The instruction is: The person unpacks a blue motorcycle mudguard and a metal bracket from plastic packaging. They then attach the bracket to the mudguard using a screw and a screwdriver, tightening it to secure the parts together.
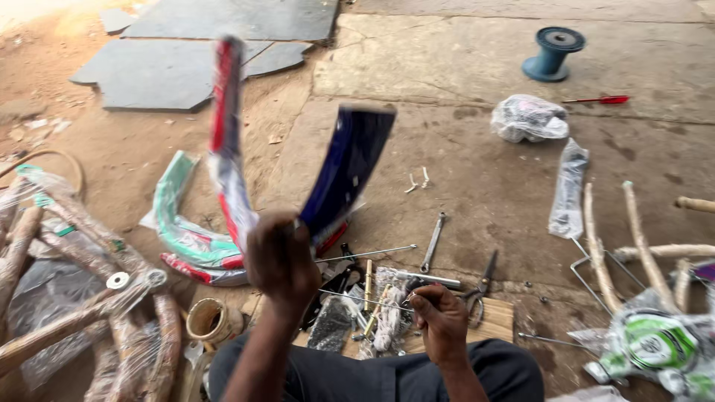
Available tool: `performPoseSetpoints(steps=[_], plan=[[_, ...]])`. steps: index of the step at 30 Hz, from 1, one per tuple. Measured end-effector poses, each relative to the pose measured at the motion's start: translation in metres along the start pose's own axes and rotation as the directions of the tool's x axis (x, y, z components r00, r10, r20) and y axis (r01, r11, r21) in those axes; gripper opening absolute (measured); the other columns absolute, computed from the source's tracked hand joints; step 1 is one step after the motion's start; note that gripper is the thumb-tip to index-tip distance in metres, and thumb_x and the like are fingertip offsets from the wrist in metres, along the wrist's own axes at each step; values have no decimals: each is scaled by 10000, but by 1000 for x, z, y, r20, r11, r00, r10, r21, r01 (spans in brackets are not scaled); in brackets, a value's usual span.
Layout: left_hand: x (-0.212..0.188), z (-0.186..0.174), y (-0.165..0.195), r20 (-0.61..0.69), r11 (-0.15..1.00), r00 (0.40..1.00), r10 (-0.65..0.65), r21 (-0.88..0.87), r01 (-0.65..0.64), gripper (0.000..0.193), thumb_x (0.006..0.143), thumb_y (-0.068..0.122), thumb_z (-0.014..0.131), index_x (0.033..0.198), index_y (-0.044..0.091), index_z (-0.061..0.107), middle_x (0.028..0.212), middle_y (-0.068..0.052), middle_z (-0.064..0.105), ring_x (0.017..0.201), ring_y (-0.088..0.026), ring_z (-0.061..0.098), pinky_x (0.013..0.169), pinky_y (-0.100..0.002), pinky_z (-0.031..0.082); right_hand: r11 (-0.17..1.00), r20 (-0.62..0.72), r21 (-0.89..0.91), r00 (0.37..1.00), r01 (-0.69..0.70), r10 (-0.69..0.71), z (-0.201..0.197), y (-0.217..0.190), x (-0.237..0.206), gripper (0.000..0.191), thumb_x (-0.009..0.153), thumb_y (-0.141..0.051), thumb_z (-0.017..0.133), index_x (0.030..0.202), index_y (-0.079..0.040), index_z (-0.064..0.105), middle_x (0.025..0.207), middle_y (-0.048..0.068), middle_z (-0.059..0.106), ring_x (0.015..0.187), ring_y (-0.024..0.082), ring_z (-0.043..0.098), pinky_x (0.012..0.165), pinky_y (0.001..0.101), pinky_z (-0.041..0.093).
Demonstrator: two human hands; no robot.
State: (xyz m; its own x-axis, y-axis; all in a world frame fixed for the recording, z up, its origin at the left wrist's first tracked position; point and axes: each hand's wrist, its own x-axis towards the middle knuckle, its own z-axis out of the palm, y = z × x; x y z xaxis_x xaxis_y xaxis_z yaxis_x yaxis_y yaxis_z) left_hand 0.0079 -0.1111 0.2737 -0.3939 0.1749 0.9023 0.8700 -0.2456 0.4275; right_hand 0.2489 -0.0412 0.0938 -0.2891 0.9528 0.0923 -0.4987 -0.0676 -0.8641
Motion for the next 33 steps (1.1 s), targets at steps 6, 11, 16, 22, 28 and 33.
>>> performPoseSetpoints(steps=[6, 11, 16, 22, 28, 33], plan=[[-71, 8, 65, 13, 839, 972, -233, -504, 207, 151, 1030, 0, 619, 1162, -25, 550, 1052, -171, 671, 906, -235, 647, 820, -317, 536, 979, 78, 65, 977, 192, -197, 5, -89, -55, 230, 871, 63, 766, 1095, 48, 714, 1046, 164, 721, 686, 112, 624, 576, 244, 527], [-89, 13, 107, 137, 827, 981, -140, -529, 192, 154, 985, -41, 625, 1121, -38, 554, 979, -174, 666, 825, -228, 645, 714, -314, 523, 932, 151, 213, 932, 294, -328, 33, -140, -75, 212, 935, 63, 737, 1143, 52, 692, 1101, 232, 686, 751, 127, 619, 658, 257, 540], [-88, 1, 151, 207, 778, 974, -89, -596, 198, 130, 997, -27, 624, 1107, -29, 554, 922, -166, 677, 776, -219, 652, 682, -306, 511, 845, 110, 303, 864, 441, -491, 53, -164, -91, 212, 985, 24, 732, 1181, 43, 653, 1099, 253, 646, 772, 139, 588, 680, 253, 532], [-100, -8, 176, 223, 692, 960, -169, -666, 277, 105, 1050, 8, 590, 1139, -33, 553, 959, -167, 661, 820, -210, 648, 717, -305, 524, 809, 95, 311, 831, 499, -548, 53, -182, -114, 219, 993, 59, 726, 1198, 50, 650, 1057, 251, 650, 694, 117, 561, 613, 233, 497], [-125, 4, 169, 288, 603, 904, -316, -675, 426, 122, 1079, 48, 540, 1169, -33, 556, 1034, -154, 672, 859, -161, 622, 762, -293, 516, 834, 54, 21, 833, 551, -551, 69, -186, -108, 211, 967, 8, 742, 1167, 36, 679, 1030, 173, 645, 714, 120, 593, 610, 242, 518], [-146, 4, 166, 400, 457, 839, -369, -708, 539, 128, 1082, 96, 536, 1154, -8, 553, 971, -112, 681, 798, -99, 620, 693, -243, 527, 595, 31, -585, 748, 551, -663, 79, -196, -117, 182, 921, -35, 765, 1084, -23, 686, 1014, 71, 682, 774, 71, 626, 630, 189, 522]])
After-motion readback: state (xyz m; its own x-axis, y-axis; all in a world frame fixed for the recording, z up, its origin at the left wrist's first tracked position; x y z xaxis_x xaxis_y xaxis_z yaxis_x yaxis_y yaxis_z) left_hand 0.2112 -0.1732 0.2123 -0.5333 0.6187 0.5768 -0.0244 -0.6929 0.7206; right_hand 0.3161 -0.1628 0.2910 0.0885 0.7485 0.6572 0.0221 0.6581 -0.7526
